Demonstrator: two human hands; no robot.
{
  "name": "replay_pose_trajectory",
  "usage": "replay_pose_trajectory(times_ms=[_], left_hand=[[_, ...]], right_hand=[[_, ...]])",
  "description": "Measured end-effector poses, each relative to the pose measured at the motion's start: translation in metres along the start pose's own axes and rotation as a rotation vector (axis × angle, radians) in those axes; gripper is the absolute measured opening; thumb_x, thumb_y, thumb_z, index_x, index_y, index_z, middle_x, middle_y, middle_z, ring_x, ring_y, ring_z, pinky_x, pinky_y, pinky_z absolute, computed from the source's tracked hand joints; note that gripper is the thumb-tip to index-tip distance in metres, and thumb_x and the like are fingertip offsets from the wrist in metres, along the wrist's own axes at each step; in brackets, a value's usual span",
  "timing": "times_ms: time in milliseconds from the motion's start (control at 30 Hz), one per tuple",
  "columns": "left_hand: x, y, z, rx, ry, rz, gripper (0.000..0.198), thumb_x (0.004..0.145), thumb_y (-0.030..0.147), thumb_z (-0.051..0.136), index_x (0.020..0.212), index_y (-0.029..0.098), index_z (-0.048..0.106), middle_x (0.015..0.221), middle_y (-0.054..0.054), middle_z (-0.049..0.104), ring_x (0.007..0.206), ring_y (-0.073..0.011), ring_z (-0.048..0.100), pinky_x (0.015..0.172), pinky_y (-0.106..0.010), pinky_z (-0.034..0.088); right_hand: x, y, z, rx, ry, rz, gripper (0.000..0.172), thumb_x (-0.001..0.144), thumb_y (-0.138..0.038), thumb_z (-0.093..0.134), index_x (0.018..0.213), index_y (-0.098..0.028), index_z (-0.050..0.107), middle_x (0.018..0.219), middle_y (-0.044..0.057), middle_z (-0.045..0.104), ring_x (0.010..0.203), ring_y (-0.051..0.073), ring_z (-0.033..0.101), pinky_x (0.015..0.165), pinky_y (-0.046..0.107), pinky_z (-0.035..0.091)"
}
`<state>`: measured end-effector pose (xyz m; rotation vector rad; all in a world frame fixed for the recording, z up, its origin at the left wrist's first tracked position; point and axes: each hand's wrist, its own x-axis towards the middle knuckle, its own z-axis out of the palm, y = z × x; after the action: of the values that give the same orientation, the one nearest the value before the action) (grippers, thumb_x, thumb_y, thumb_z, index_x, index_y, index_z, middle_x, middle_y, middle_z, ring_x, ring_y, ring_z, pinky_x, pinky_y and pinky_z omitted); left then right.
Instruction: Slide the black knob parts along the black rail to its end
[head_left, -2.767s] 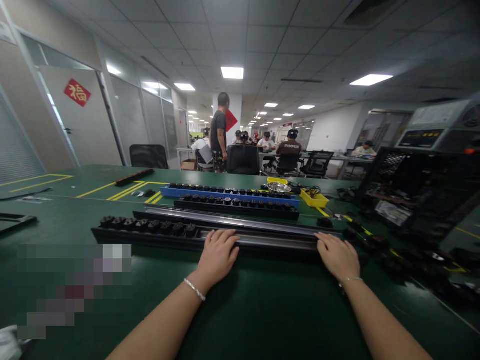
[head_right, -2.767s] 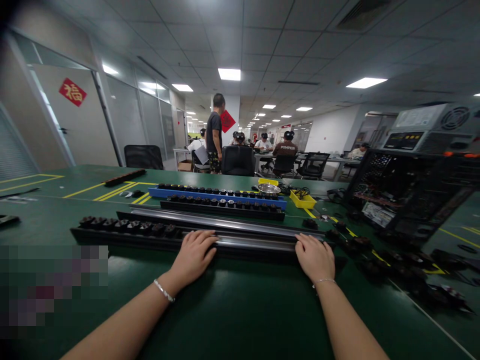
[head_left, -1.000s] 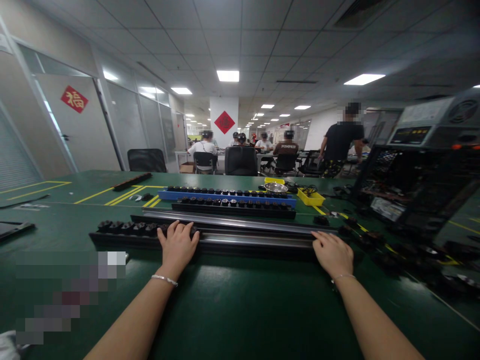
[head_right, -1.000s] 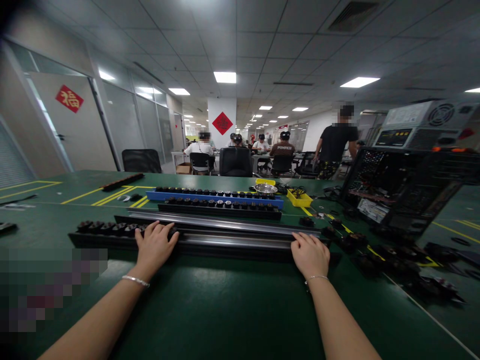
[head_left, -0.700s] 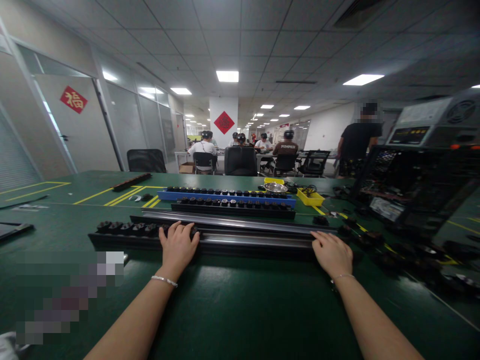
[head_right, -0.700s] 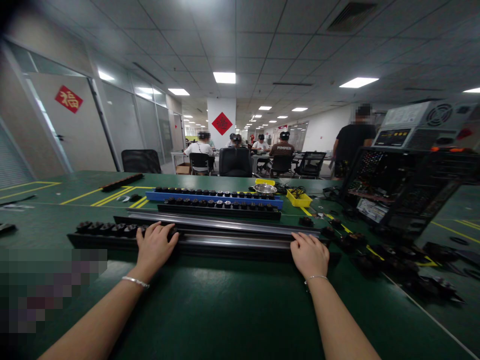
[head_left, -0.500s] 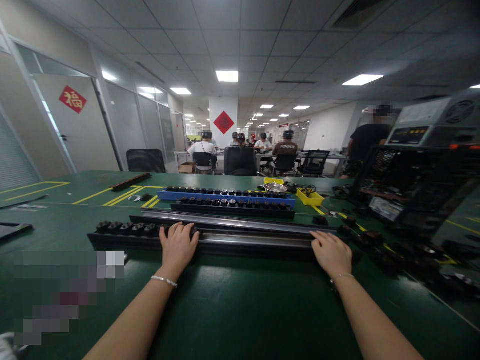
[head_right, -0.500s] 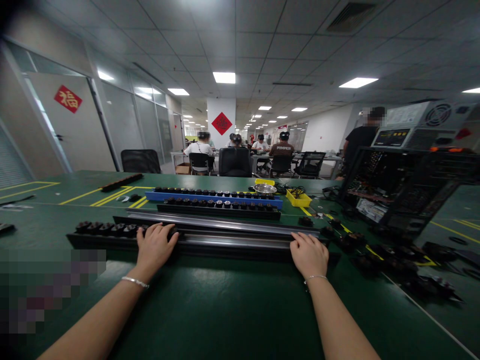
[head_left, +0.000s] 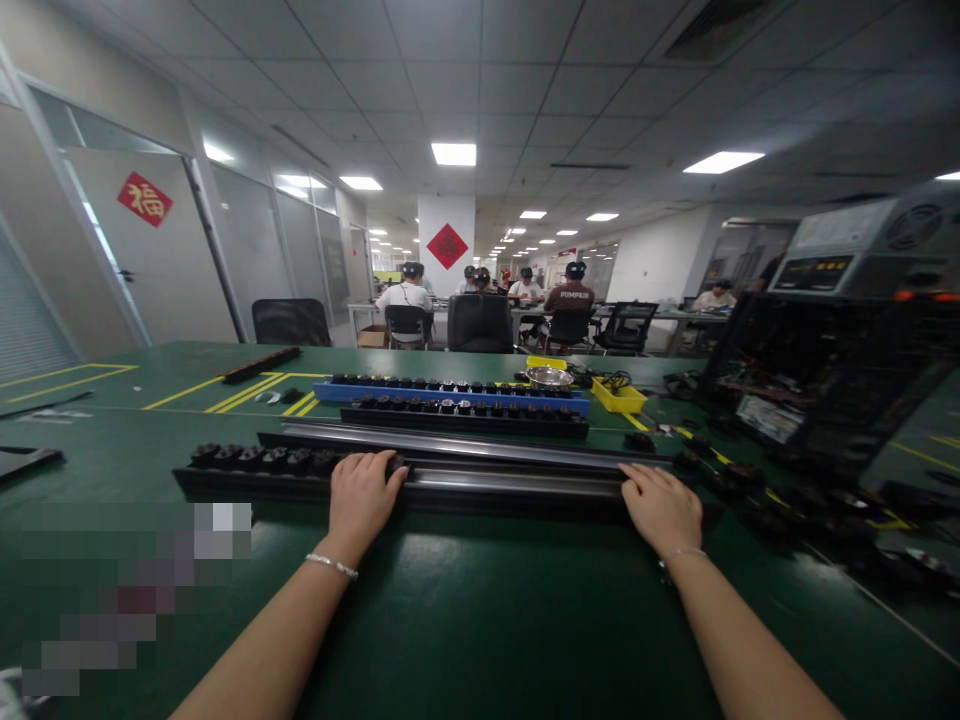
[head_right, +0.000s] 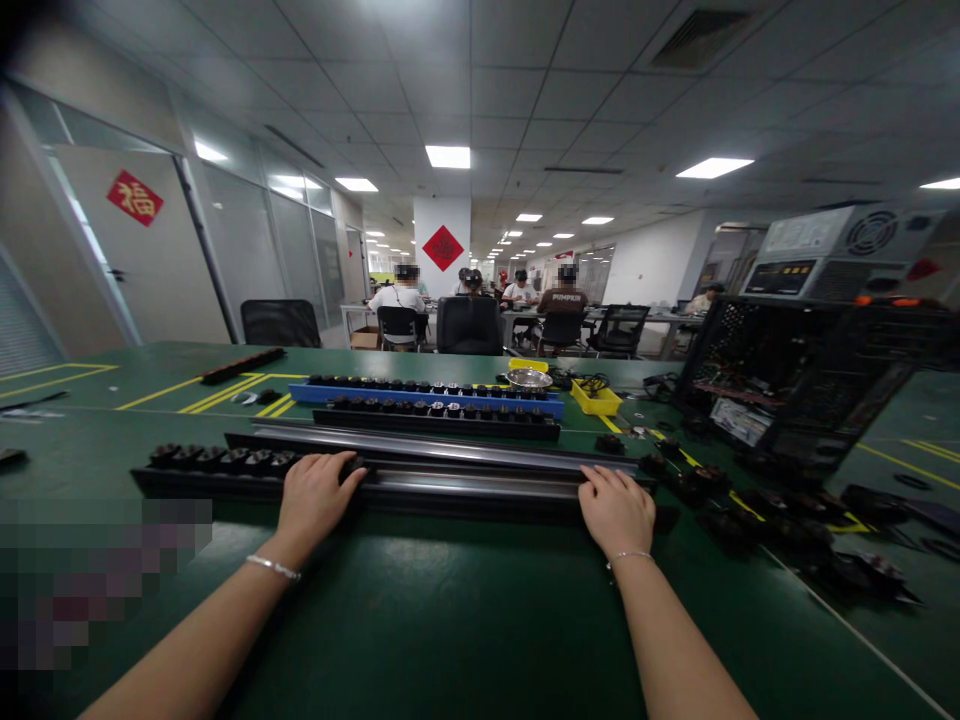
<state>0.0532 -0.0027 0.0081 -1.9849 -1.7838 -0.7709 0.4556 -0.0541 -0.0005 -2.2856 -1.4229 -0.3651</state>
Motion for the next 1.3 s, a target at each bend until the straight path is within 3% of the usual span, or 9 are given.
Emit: replay_pose_trajectory(times_ms=[600, 1067, 1300], left_hand=[[0.0029, 0.0054, -0.0056, -0.046, -0.092, -0.008, 0.037, 0.084, 0.044, 0.05, 0.106, 0.02, 0.067, 0.088, -0.007, 0.073, 0.086, -0.0236, 0.064, 0.086, -0.034, 0.043], [0.0024, 0.0098, -0.002, -0.113, -0.145, -0.039, 0.036, 0.083, 0.04, 0.054, 0.111, 0.022, 0.065, 0.104, -0.005, 0.07, 0.104, -0.0237, 0.06, 0.09, -0.032, 0.045], [0.0025, 0.0098, 0.0004, -0.129, -0.136, -0.038, 0.034, 0.084, 0.04, 0.053, 0.111, 0.023, 0.065, 0.104, -0.003, 0.07, 0.101, -0.021, 0.062, 0.095, -0.031, 0.042]], right_hand=[[-0.0002, -0.001, -0.0031, -0.002, -0.022, -0.007, 0.047, 0.084, -0.035, 0.029, 0.117, -0.031, 0.062, 0.129, -0.003, 0.056, 0.121, 0.022, 0.043, 0.1, 0.043, 0.03], [-0.0001, -0.0006, -0.0036, -0.02, -0.02, -0.021, 0.047, 0.084, -0.034, 0.028, 0.116, -0.032, 0.063, 0.127, -0.003, 0.057, 0.12, 0.021, 0.043, 0.099, 0.042, 0.032], [0.0003, -0.0014, -0.0057, -0.018, -0.061, -0.01, 0.049, 0.086, -0.036, 0.025, 0.121, -0.031, 0.06, 0.13, -0.003, 0.054, 0.122, 0.022, 0.042, 0.1, 0.043, 0.03]])
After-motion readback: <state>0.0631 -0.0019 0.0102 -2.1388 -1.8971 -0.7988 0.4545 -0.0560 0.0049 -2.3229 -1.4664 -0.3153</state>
